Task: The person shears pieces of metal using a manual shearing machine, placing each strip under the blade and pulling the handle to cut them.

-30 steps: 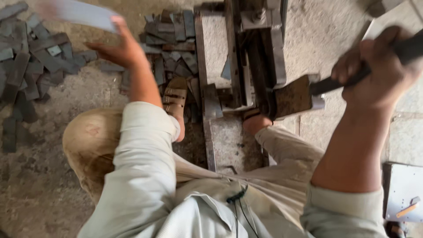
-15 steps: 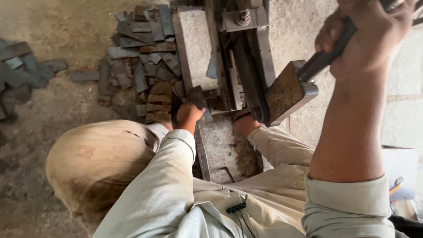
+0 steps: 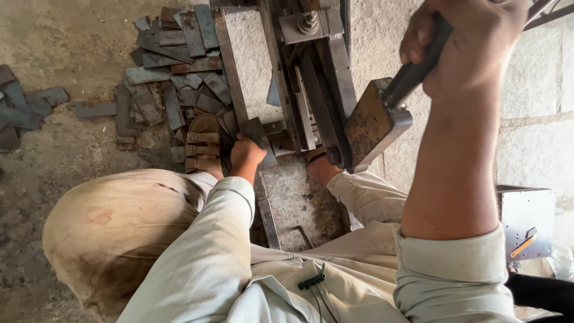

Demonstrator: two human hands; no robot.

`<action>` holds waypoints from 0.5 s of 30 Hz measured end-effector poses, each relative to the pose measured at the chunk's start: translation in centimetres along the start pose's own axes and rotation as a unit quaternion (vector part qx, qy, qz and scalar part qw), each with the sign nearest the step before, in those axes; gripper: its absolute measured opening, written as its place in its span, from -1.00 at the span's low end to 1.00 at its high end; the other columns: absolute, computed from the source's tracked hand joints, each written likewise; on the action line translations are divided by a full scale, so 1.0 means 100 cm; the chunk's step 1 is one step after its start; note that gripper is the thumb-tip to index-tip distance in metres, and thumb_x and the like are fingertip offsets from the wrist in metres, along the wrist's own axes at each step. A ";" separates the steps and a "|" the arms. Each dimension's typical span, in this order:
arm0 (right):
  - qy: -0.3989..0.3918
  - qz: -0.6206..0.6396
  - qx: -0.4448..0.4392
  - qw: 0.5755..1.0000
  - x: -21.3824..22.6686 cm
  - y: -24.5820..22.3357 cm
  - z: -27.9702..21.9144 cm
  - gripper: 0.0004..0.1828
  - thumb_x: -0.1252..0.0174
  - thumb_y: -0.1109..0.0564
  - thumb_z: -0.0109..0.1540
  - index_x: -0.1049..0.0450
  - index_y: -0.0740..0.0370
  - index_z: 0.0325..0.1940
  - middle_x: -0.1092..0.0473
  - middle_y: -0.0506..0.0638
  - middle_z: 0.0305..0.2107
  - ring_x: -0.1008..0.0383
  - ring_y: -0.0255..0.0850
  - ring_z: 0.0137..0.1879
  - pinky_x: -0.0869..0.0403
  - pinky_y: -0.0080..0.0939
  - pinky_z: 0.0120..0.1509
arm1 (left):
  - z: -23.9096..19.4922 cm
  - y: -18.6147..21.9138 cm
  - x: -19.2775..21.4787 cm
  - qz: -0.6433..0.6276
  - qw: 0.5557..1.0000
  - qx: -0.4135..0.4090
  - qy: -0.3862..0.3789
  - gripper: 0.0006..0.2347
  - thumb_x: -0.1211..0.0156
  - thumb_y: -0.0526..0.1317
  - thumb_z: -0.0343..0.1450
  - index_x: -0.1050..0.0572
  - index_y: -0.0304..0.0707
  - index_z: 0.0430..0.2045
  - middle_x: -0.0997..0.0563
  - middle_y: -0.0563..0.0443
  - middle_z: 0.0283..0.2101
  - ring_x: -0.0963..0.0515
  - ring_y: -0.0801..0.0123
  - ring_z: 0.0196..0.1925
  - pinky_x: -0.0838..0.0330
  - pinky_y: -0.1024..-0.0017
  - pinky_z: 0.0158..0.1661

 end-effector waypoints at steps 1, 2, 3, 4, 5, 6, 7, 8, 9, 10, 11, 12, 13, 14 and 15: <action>0.008 -0.001 -0.005 1.000 0.002 0.002 0.001 -0.80 0.00 0.36 0.40 -0.37 0.37 -0.33 -0.29 0.17 -0.62 -0.33 -0.09 -0.58 -0.37 -0.13 -0.46 | -0.003 -0.003 0.006 -0.001 1.000 0.015 -0.003 -0.22 -0.46 0.07 0.25 -0.21 -0.42 0.24 -0.58 -0.30 0.10 -0.64 -0.04 0.10 -0.59 0.16 0.01; 0.016 -0.002 -0.012 1.000 0.004 0.005 0.001 -0.80 -0.01 0.35 0.40 -0.37 0.36 -0.34 -0.29 0.16 -0.63 -0.32 -0.10 -0.59 -0.36 -0.14 -0.46 | -0.007 -0.005 0.012 0.000 1.000 0.031 -0.006 -0.23 -0.45 0.10 0.25 -0.23 -0.40 0.22 -0.56 -0.28 0.11 -0.62 -0.05 0.10 -0.58 0.13 0.00; 0.025 0.001 -0.022 0.999 0.007 0.008 0.001 -0.79 0.00 0.34 0.40 -0.38 0.35 -0.34 -0.29 0.15 -0.63 -0.32 -0.12 -0.59 -0.36 -0.16 -0.47 | -0.010 0.005 0.025 -0.015 0.999 -0.015 0.033 -0.28 -0.43 0.09 0.27 -0.27 -0.39 0.21 -0.55 -0.28 0.12 -0.63 -0.05 0.08 -0.60 0.13 -0.01; 0.022 -0.001 -0.019 1.000 0.008 0.010 0.001 -0.78 0.01 0.33 0.41 -0.39 0.34 -0.34 -0.29 0.14 -0.63 -0.33 -0.13 -0.59 -0.36 -0.18 -0.46 | -0.014 0.014 0.039 -0.029 0.995 -0.060 0.072 -0.32 -0.40 0.08 0.29 -0.31 -0.39 0.19 -0.54 -0.29 0.13 -0.65 -0.06 0.06 -0.62 0.13 -0.03; 0.018 -0.004 -0.016 1.000 0.009 0.012 0.001 -0.77 0.01 0.31 0.43 -0.39 0.33 -0.33 -0.30 0.12 -0.63 -0.34 -0.14 -0.58 -0.36 -0.19 -0.46 | -0.018 0.024 0.051 -0.042 0.988 -0.104 0.110 -0.36 -0.37 0.06 0.30 -0.35 -0.37 0.17 -0.53 -0.29 0.14 -0.66 -0.06 0.04 -0.63 0.13 -0.05; -0.001 -0.012 0.004 1.000 0.006 0.011 0.002 -0.76 0.03 0.29 0.45 -0.40 0.32 -0.32 -0.30 0.11 -0.63 -0.35 -0.15 -0.57 -0.37 -0.20 -0.45 | -0.023 0.038 0.061 -0.053 0.977 -0.155 0.139 -0.35 -0.38 0.05 0.29 -0.35 -0.36 0.20 -0.52 -0.29 0.13 -0.65 -0.06 0.04 -0.62 0.13 -0.05; -0.014 -0.010 0.016 1.000 0.005 0.012 0.002 -0.75 0.03 0.29 0.47 -0.41 0.32 -0.31 -0.31 0.11 -0.62 -0.36 -0.15 -0.56 -0.39 -0.20 -0.44 | -0.027 0.053 0.070 -0.064 0.962 -0.205 0.168 -0.34 -0.38 0.03 0.27 -0.34 -0.35 0.22 -0.50 -0.29 0.13 -0.64 -0.07 0.04 -0.61 0.13 -0.04; -0.028 -0.009 0.029 0.999 0.005 0.013 0.004 -0.73 0.04 0.28 0.49 -0.42 0.32 -0.30 -0.32 0.10 -0.61 -0.37 -0.15 -0.55 -0.40 -0.20 -0.43 | -0.033 0.067 0.080 -0.073 0.944 -0.255 0.196 -0.32 -0.38 0.01 0.26 -0.33 -0.34 0.25 -0.49 -0.29 0.12 -0.63 -0.07 0.03 -0.60 0.13 -0.04; -0.035 0.003 0.036 0.999 0.005 0.014 0.005 -0.72 0.04 0.28 0.50 -0.42 0.32 -0.29 -0.33 0.10 -0.60 -0.38 -0.15 -0.55 -0.41 -0.19 -0.42 | -0.031 0.076 0.082 -0.075 0.944 -0.254 0.195 -0.31 -0.38 0.02 0.26 -0.32 -0.32 0.27 -0.49 -0.28 0.13 -0.62 -0.07 0.04 -0.60 0.12 -0.04; -0.041 0.008 0.040 0.998 0.005 0.017 0.006 -0.72 0.04 0.28 0.51 -0.42 0.33 -0.29 -0.33 0.10 -0.59 -0.39 -0.15 -0.54 -0.43 -0.19 -0.41 | -0.029 0.084 0.082 -0.076 0.945 -0.253 0.193 -0.30 -0.38 0.02 0.27 -0.30 -0.31 0.29 -0.48 -0.28 0.13 -0.61 -0.08 0.06 -0.59 0.12 -0.04; -0.047 0.014 0.044 0.998 0.006 0.020 0.007 -0.71 0.05 0.28 0.52 -0.42 0.33 -0.28 -0.34 0.10 -0.58 -0.40 -0.15 -0.53 -0.44 -0.18 -0.40 | -0.029 0.090 0.083 -0.077 0.946 -0.252 0.190 -0.29 -0.37 0.03 0.28 -0.28 -0.30 0.31 -0.48 -0.28 0.13 -0.59 -0.08 0.07 -0.59 0.11 -0.05; -0.052 0.013 0.047 0.997 0.007 0.022 0.007 -0.71 0.05 0.27 0.52 -0.42 0.32 -0.27 -0.34 0.09 -0.58 -0.40 -0.14 -0.53 -0.45 -0.19 -0.39 | -0.030 0.096 0.087 -0.081 0.941 -0.260 0.201 -0.29 -0.37 0.02 0.28 -0.28 -0.29 0.31 -0.48 -0.28 0.13 -0.60 -0.07 0.06 -0.59 0.12 -0.05; -0.054 0.011 0.050 0.997 0.007 0.024 0.008 -0.71 0.05 0.26 0.53 -0.42 0.33 -0.28 -0.35 0.09 -0.58 -0.41 -0.14 -0.53 -0.45 -0.18 -0.38 | -0.033 0.101 0.092 -0.084 0.936 -0.269 0.211 -0.29 -0.37 0.02 0.28 -0.28 -0.28 0.31 -0.48 -0.28 0.12 -0.60 -0.07 0.05 -0.60 0.12 -0.06; -0.056 0.008 0.052 0.997 0.009 0.026 0.008 -0.70 0.05 0.26 0.53 -0.42 0.33 -0.28 -0.35 0.09 -0.57 -0.41 -0.14 -0.52 -0.45 -0.18 -0.38 | -0.037 0.106 0.094 -0.089 0.931 -0.277 0.220 -0.30 -0.37 0.01 0.28 -0.28 -0.27 0.31 -0.48 -0.28 0.12 -0.60 -0.07 0.05 -0.60 0.12 -0.07; -0.056 0.003 0.055 0.997 0.011 0.028 0.008 -0.69 0.05 0.25 0.54 -0.42 0.33 -0.28 -0.35 0.09 -0.58 -0.40 -0.14 -0.53 -0.45 -0.18 -0.38 | -0.040 0.111 0.096 -0.087 0.927 -0.290 0.220 -0.30 -0.37 0.00 0.28 -0.28 -0.27 0.32 -0.48 -0.27 0.11 -0.61 -0.06 0.04 -0.60 0.13 -0.06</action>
Point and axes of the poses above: each hand's wrist, its own z-axis towards the middle knuckle, its own x-axis out of the back of the hand, y = z × x, the point moved 10 cm from there along z, towards the middle knuckle
